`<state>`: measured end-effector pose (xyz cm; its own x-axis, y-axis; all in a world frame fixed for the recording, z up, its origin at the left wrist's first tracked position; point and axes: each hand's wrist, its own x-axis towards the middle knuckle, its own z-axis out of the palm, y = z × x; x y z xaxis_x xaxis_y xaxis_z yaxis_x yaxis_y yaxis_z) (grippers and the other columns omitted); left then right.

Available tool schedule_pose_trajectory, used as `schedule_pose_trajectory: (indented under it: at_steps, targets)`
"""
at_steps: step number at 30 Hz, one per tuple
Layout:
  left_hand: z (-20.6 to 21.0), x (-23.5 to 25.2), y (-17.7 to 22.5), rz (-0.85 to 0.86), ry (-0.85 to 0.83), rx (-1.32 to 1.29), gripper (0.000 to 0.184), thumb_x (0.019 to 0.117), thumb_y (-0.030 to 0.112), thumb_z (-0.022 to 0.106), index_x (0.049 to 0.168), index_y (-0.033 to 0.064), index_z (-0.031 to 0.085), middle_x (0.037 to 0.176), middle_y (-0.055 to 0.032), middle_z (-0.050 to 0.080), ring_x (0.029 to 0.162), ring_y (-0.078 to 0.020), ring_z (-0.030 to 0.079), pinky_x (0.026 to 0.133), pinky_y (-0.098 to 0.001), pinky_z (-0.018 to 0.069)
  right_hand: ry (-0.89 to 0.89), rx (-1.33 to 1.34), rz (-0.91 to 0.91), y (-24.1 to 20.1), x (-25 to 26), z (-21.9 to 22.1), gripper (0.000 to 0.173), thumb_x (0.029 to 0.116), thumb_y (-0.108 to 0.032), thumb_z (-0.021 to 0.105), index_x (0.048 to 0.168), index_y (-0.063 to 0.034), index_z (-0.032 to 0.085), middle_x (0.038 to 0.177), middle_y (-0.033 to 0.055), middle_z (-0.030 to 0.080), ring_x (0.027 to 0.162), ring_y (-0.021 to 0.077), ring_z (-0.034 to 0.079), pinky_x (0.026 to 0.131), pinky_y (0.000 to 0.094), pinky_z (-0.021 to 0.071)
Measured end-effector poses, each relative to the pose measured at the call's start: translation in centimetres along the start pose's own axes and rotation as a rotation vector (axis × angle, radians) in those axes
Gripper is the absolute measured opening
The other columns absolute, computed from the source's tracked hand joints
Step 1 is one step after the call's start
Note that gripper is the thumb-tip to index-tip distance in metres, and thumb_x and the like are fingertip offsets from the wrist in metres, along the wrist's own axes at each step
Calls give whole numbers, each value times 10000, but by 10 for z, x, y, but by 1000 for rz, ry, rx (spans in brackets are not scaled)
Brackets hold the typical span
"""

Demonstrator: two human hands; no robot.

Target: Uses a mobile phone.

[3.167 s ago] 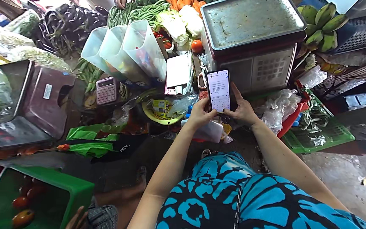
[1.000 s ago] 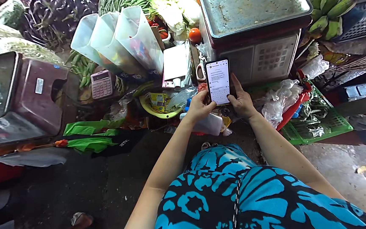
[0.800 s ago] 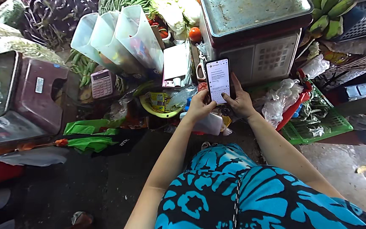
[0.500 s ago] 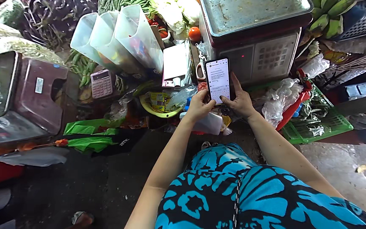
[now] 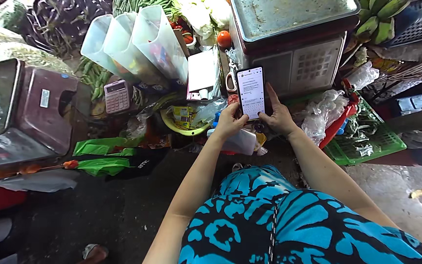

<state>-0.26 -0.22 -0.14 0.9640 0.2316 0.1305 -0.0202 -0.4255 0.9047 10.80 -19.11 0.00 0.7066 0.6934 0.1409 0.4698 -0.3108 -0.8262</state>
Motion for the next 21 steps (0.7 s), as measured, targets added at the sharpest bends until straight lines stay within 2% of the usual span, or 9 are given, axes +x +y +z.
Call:
schedule_pose_trajectory:
  at_steps: [2,4,9,15,21]
  targets:
    - [0,0,1,-1,3,12,305,914,138,640,1182,-3,673,944,-88,682,790,-114,640,743,-316,546,-6,7,7,1,0,-1,814,978,-158,560,1665,-244,131,1056,171,724,892,296,720,744,532,562]
    - [-1,0,3,-9,3,21,313,913,138,642,1188,-7,673,942,-96,688,794,-127,645,748,-335,550,3,-10,-1,3,1,1,772,998,-157,528,1663,-231,142,1001,163,727,841,293,718,719,531,562]
    - [-1,0,1,-10,-1,16,328,906,139,639,1202,0,671,958,-89,689,795,-118,644,748,-322,549,-2,-18,5,3,1,2,897,926,-192,660,1659,-224,143,1036,159,733,899,309,728,756,560,565]
    - [0,0,1,-8,2,9,315,900,130,644,1183,-4,671,931,-84,682,770,-108,635,726,-306,541,45,-30,10,4,3,7,930,930,-353,722,1658,-262,151,1031,142,741,905,296,733,772,558,571]
    - [0,0,1,-5,2,-2,305,912,133,640,1184,-3,670,921,-79,679,749,-101,627,714,-302,542,28,9,-43,9,3,6,1008,864,-301,760,1657,-238,141,1092,114,742,954,243,735,811,518,587]
